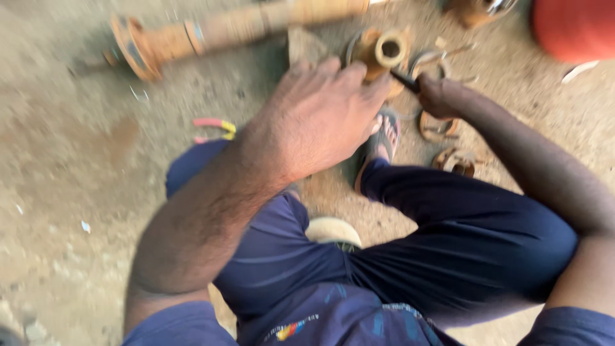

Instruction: The person sits on the ground and uses a hammer and chisel to chip away at a cylindrical metal part placed on a wooden block. They repeatedly strike the part, adjust its position, and continue chipping along its edge.

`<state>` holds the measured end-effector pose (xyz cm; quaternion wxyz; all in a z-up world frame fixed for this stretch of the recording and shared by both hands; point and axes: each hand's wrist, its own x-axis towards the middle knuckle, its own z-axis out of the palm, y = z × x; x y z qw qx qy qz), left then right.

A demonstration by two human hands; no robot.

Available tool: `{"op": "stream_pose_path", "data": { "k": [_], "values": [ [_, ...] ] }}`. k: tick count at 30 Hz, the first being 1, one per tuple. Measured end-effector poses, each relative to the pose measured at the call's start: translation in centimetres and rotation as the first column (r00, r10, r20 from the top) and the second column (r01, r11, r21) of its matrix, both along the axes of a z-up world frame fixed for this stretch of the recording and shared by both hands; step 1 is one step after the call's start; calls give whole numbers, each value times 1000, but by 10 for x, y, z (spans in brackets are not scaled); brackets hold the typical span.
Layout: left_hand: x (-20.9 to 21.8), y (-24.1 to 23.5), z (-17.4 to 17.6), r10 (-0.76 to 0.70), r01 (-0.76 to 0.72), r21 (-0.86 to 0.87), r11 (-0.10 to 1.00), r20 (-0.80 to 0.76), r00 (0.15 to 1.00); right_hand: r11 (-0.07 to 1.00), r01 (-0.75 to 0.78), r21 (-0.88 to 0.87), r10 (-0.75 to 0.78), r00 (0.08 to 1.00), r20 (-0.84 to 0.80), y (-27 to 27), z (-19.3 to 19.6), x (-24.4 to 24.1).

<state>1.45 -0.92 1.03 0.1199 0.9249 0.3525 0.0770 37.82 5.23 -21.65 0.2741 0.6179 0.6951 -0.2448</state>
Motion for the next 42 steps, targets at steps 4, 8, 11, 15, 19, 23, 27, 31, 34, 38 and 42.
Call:
{"op": "stream_pose_path", "data": {
  "k": [4,8,11,15,19,23,27,31,34,38,42],
  "values": [
    [8,1,4,1,0,-53,999,12,1000,987,-136,82,140,989,-52,8,35,-1],
    [12,5,2,18,-39,-212,976,-100,995,992,-104,78,102,994,32,2,84,-13],
    [14,6,0,34,-64,-223,973,-136,990,989,-88,120,80,994,76,-8,125,-29],
    [16,8,-2,66,-90,-222,971,-114,991,967,-111,231,110,994,17,-35,174,-42],
    [25,13,-8,60,-89,-209,974,-141,988,909,-166,383,180,984,0,-71,208,-52],
    [35,15,-18,82,-121,-217,969,-181,980,894,-67,443,110,991,-71,-101,225,-63],
    [48,19,-30,68,-104,-195,975,-180,981,841,-3,541,75,991,-111,-116,233,-67],
    [65,28,-43,64,-101,-215,971,-172,983,786,22,618,11,999,-50,-129,237,-68],
    [76,32,-57,72,-111,-213,971,-184,980,702,79,708,16,992,-127,-141,238,-64],
    [81,35,-73,62,-88,-175,981,-146,987,505,220,834,25,963,-269,-151,225,-51],
    [82,26,-92,81,-105,-164,981,-149,985,386,564,730,23,785,-618,-145,196,-33]
  ]
}}
